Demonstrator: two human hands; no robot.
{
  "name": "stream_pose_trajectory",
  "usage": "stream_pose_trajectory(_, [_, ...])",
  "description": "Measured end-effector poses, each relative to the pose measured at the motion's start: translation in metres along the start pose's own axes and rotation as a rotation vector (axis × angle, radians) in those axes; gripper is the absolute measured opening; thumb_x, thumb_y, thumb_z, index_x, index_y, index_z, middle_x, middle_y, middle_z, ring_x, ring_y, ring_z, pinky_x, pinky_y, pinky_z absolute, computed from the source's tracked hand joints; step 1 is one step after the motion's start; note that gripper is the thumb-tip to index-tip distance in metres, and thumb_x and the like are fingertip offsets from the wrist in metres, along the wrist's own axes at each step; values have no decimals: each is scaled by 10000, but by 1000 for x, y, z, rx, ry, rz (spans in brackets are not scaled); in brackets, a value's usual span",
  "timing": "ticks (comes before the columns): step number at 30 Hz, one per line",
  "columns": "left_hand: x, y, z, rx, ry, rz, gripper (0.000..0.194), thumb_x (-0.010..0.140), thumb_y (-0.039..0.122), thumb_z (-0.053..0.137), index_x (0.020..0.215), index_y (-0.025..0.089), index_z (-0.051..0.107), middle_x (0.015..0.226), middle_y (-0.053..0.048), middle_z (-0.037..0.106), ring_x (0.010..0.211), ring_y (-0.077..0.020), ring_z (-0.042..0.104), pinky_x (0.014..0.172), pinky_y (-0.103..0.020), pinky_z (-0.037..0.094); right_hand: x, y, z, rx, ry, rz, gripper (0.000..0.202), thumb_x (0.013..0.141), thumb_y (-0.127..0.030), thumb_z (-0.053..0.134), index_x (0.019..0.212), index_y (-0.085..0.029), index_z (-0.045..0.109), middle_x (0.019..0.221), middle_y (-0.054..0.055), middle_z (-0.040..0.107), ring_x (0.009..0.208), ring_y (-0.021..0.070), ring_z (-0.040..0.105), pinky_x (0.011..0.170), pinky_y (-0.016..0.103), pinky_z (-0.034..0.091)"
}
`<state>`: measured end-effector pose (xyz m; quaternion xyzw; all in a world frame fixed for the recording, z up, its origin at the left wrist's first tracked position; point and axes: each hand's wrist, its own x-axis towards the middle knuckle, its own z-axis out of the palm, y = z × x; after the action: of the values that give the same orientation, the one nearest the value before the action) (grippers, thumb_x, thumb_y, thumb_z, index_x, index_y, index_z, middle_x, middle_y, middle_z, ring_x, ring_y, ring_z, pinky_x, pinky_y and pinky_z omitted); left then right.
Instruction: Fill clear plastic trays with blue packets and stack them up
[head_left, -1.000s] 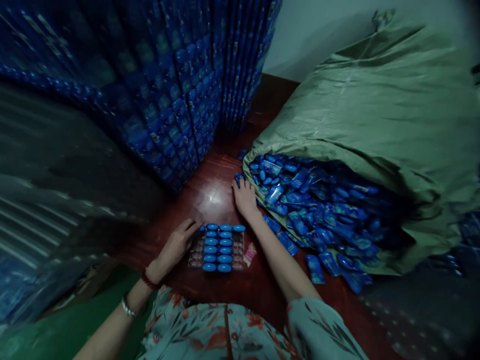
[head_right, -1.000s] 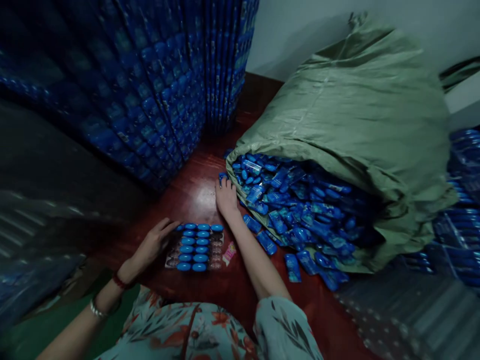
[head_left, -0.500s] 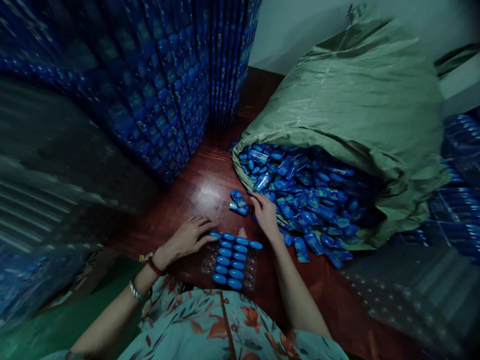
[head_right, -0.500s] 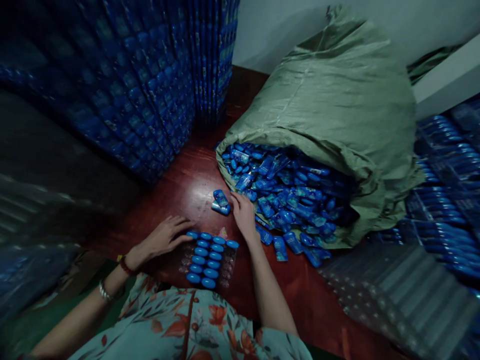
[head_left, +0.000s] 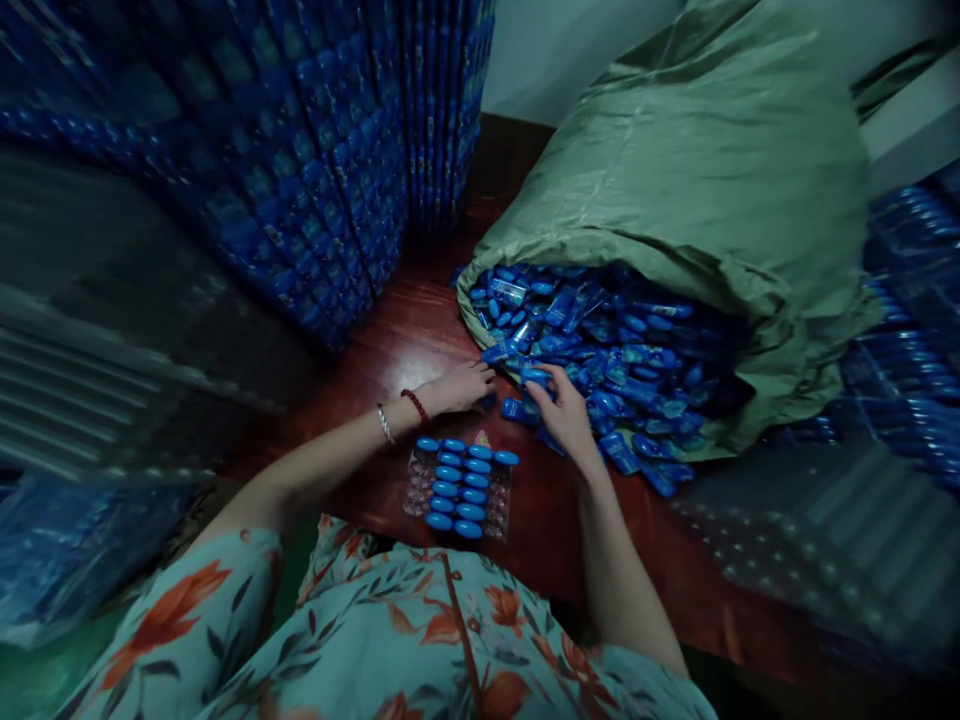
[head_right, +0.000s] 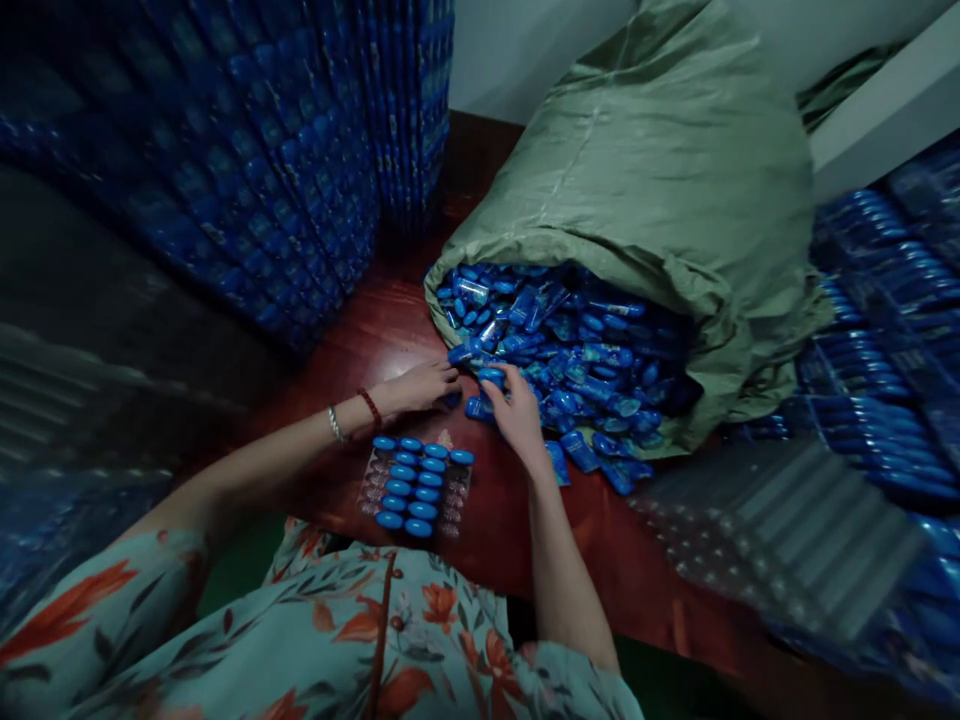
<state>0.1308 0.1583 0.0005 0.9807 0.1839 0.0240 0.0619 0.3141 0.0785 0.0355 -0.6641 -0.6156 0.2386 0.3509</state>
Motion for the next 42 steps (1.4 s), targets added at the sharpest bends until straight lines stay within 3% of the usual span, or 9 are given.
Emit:
stream_pose_trajectory(4, [3, 2, -1, -21, -47, -8, 237, 840, 96, 458, 1047, 92, 573, 1064, -152, 566, 906, -214, 558, 799, -328, 435, -68, 16, -29, 266, 139, 282, 375, 740, -488, 593, 968, -193, 545, 731, -1, 593, 623, 142, 550, 596, 278, 473])
stream_pose_trajectory(8, [-41, -6, -20, -177, 115, -209, 348, 848, 115, 454, 1194, 105, 488, 1150, -136, 544, 965, -199, 561, 829, -308, 449, -126, 13, -19, 465, 39, 361, 363, 759, -427, 611, 1038, -228, 491, 717, -27, 588, 529, 119, 557, 508, 260, 491])
stream_pose_trajectory(13, [-141, 10, -44, -374, 449, -626, 328, 895, 308, 463, 1160, 124, 518, 1046, -90, 607, 928, -173, 587, 841, -305, 474, -152, 15, 16, 186, 101, 62, 144, 843, -295, 524, 954, -229, 588, 930, 57, 631, 853, 186, 624, 759, 348, 542])
stream_pose_trajectory(18, [-208, 76, -44, -465, 558, -870, 266, 857, 365, 543, 1006, 151, 597, 935, -59, 656, 859, -171, 621, 792, -289, 501, -138, 18, 11, -182, -151, -271, 367, 860, -109, 372, 1148, -224, 567, 1032, 86, 604, 945, 184, 594, 814, 323, 519])
stream_pose_trajectory(22, [-205, 118, -34, -532, 557, -818, 179, 885, 238, 508, 1037, 180, 582, 944, -48, 649, 869, -152, 612, 778, -258, 500, -115, -1, -3, -429, -418, -414, 430, 808, -42, 368, 1158, -206, 556, 969, 85, 591, 860, 188, 573, 748, 305, 506])
stream_pose_trajectory(25, [-192, 128, -21, -511, 500, -700, 267, 902, 141, 427, 1145, 188, 529, 1016, -71, 624, 942, -161, 583, 824, -285, 492, -100, -14, -8, -469, -517, -462, 405, 800, -29, 378, 1112, -206, 565, 971, 79, 578, 838, 179, 564, 705, 279, 487])
stream_pose_trajectory(32, [-189, 114, -1, -242, 270, -502, 434, 889, 89, 359, 1309, 177, 424, 1026, -111, 586, 921, -197, 550, 820, -363, 502, -89, -6, -15, -164, -604, -377, 202, 882, -154, 404, 960, -205, 582, 828, 34, 547, 712, 130, 556, 635, 221, 447])
stream_pose_trajectory(38, [-185, 97, -15, -186, 63, -309, 394, 871, 51, 355, 1228, 162, 481, 1057, -108, 578, 1007, -203, 539, 903, -382, 478, -96, -13, -13, -431, -616, -402, 381, 810, -38, 378, 1091, -214, 566, 902, 57, 568, 791, 156, 568, 677, 255, 449])
stream_pose_trajectory(42, [-182, 94, -13, -170, 89, -312, 405, 882, 71, 346, 1249, 185, 474, 1087, -105, 570, 1026, -204, 532, 898, -382, 476, -95, -39, -3, -605, -654, -451, 331, 795, -2, 415, 981, -214, 588, 884, 57, 589, 815, 175, 574, 743, 293, 451])
